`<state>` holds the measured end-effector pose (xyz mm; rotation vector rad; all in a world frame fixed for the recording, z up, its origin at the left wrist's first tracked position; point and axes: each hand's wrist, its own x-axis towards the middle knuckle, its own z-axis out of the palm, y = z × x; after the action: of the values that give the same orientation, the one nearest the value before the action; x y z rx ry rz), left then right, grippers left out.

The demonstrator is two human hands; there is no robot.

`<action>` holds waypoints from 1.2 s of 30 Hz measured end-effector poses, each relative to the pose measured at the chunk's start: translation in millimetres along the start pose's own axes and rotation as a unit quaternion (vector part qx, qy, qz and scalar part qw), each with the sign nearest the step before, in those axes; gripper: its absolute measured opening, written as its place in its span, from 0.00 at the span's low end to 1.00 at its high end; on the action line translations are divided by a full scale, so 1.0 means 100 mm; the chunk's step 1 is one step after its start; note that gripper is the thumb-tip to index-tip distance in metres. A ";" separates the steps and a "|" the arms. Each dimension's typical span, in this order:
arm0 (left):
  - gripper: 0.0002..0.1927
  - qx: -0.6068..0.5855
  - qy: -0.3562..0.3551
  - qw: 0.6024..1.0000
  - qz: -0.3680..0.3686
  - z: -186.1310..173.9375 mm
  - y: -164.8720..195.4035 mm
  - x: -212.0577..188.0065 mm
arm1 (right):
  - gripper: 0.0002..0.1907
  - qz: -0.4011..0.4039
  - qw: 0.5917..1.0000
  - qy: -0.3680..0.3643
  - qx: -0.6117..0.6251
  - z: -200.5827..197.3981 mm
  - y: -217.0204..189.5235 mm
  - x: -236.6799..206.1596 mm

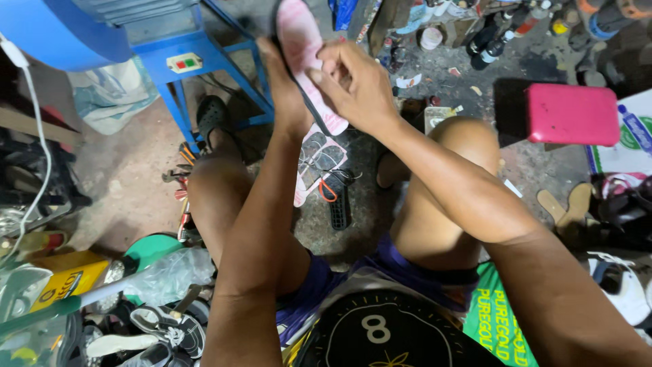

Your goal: The person sits in a shoe repair workshop and cuts a pink insole board with scissors, trimming it to shape. They peel the printed backing layer off the insole, hold it against a shoe sole to compare, mark the edge with a pen, and continue trimming the edges with scissors.

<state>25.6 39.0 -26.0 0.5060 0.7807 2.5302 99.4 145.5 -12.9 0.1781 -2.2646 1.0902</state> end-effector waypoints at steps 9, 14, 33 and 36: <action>0.47 0.320 0.051 0.945 0.037 0.03 -0.29 0.11 | 0.15 0.109 0.992 -0.005 -0.066 -0.14 0.13 0.22; 0.47 0.428 0.051 0.902 0.039 -0.04 -0.35 0.10 | 0.20 0.087 0.995 -0.022 -0.054 -0.19 0.20 0.20; 0.47 0.116 0.091 0.984 -0.096 -0.60 -0.17 -0.08 | 0.15 0.180 0.942 -0.185 -0.216 -0.29 0.71 0.13; 0.46 0.199 0.159 0.962 -0.095 -0.84 -0.17 -0.08 | 0.13 0.227 0.925 -0.207 -0.224 -0.56 0.86 0.11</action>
<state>-1.5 11.0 -103.2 0.1325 1.4024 2.3047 85.1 244.7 -36.8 -0.3572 -2.9719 0.7553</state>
